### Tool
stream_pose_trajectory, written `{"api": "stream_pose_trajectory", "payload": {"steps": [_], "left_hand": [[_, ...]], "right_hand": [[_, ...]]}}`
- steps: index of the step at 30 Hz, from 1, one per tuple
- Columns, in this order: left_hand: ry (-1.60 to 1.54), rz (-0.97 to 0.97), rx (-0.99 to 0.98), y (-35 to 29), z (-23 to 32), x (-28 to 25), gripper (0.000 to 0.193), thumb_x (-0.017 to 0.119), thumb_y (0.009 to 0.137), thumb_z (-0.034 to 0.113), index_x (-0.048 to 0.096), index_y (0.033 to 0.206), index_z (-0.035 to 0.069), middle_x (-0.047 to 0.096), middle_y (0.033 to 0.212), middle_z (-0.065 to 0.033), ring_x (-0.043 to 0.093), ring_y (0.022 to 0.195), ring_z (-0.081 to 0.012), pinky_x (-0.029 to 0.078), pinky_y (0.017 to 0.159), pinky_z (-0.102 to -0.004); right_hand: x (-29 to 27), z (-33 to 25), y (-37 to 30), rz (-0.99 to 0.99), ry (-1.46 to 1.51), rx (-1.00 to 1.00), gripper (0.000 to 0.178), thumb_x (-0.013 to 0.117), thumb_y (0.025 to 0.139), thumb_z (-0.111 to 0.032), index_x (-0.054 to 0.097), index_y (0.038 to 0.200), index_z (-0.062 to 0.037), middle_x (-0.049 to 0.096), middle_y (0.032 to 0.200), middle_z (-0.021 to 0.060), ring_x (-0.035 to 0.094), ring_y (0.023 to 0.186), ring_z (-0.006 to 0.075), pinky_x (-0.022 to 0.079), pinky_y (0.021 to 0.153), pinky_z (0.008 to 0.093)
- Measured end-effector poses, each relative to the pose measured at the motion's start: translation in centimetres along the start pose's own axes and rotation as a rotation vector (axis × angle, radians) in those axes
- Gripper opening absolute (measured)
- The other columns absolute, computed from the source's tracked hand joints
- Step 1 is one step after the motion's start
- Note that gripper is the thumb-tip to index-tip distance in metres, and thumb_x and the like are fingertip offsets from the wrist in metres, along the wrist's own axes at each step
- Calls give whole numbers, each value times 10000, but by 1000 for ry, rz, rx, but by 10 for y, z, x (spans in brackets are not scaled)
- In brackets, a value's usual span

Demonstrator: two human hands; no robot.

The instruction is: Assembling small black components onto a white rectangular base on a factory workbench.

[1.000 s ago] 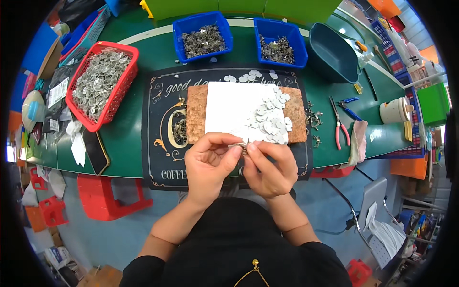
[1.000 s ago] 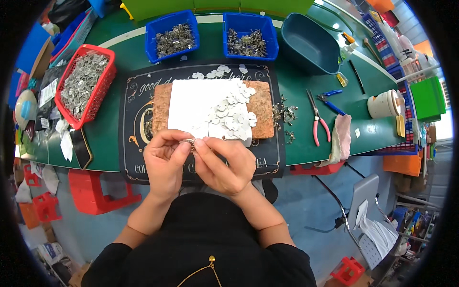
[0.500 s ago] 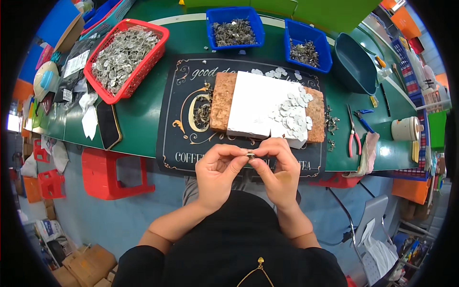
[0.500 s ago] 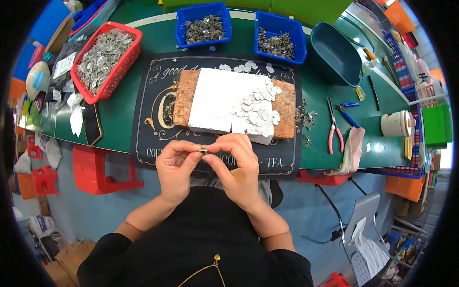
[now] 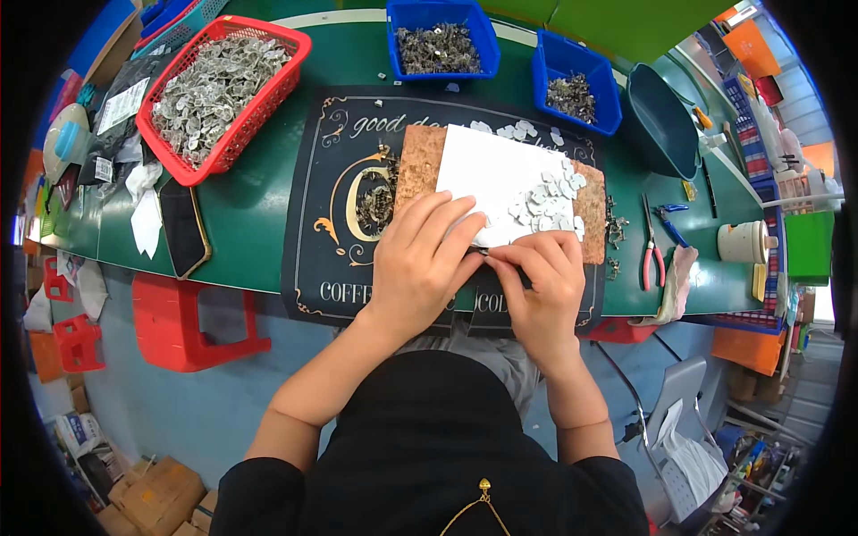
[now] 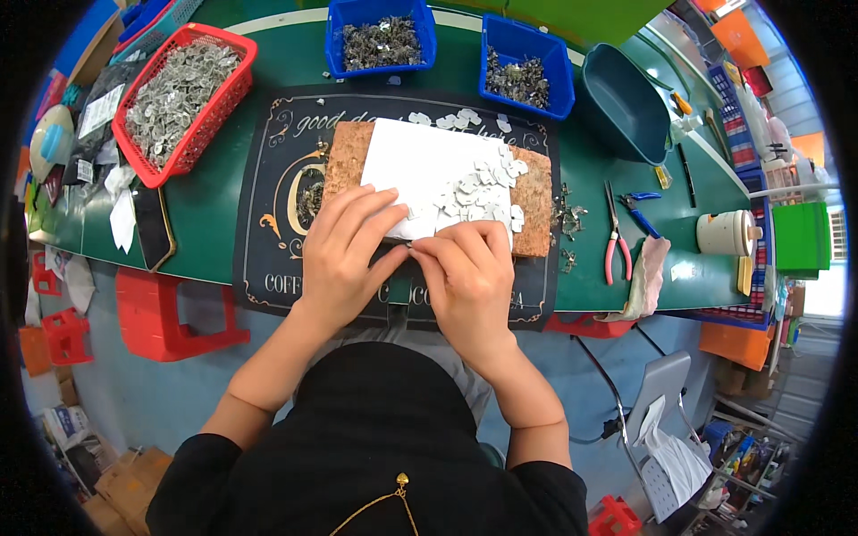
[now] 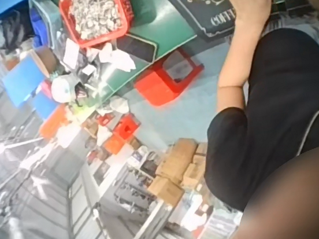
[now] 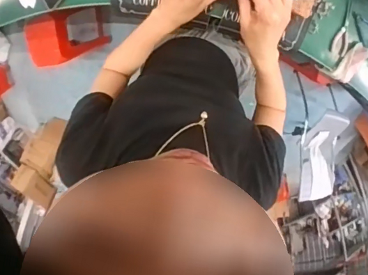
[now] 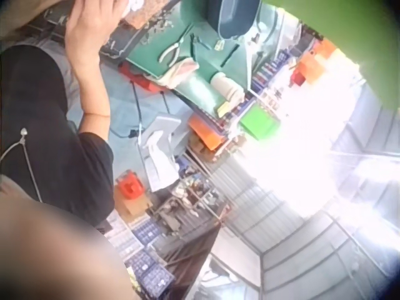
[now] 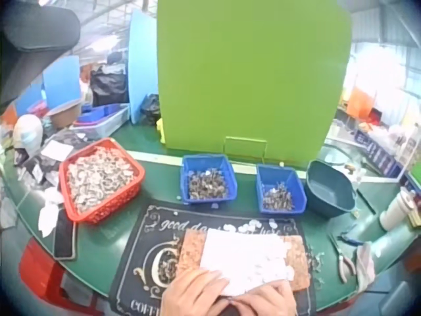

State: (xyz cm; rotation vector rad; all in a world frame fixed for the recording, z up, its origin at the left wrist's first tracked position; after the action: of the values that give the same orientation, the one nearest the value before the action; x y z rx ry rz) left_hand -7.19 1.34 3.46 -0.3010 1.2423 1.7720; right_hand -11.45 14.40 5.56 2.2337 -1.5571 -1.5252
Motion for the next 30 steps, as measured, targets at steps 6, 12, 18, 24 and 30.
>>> {"api": "stream_pose_trajectory", "payload": {"steps": [6,12,18,24,30], "left_hand": [[31,40,-10,-1,0,-1,403,746,659,97,647,1046,48,638,1108,-81,570,1061,-280,465,910,-417],[20,130,27,-4,0,0,379,733,687,121,642,1047,41,648,1084,-85,590,1035,-283,466,913,-415],[-219,103,-20,3,-22,-37,253,740,725,77,694,973,49,647,1071,-88,557,1061,-260,425,923,-376],[93,-57,-272,11,-98,-57,166,693,767,66,715,930,87,622,902,-30,493,921,-235,417,829,-336],[-138,-72,-490,18,-104,-49,151,720,742,24,678,887,25,616,812,-35,550,720,-138,454,683,-263]], "right_hand": [[-1,-4,1,56,-48,-58,135,720,666,25,683,777,-45,603,759,42,527,764,237,441,662,329],[0,-2,10,20,-15,-56,117,721,681,2,677,769,-61,609,755,35,513,783,242,412,691,328],[-8,-9,6,-99,-94,-95,162,726,700,-34,649,841,-57,609,819,58,487,900,257,381,810,357],[-10,-14,-8,-48,385,-33,178,732,695,-10,648,852,-20,649,842,88,574,856,233,432,733,316],[-7,-1,-11,4,443,60,213,687,710,50,662,919,19,666,868,110,596,812,196,452,692,274]]}}
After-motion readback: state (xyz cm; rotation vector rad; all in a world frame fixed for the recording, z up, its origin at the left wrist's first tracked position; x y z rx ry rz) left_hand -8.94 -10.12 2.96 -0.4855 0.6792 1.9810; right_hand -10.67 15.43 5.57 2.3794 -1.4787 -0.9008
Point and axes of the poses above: each hand's wrist, its own y-axis towards the middle knuckle, its own x-axis out of the palm, z = x × y, the point moved 5 cm from there along y, towards the middle knuckle
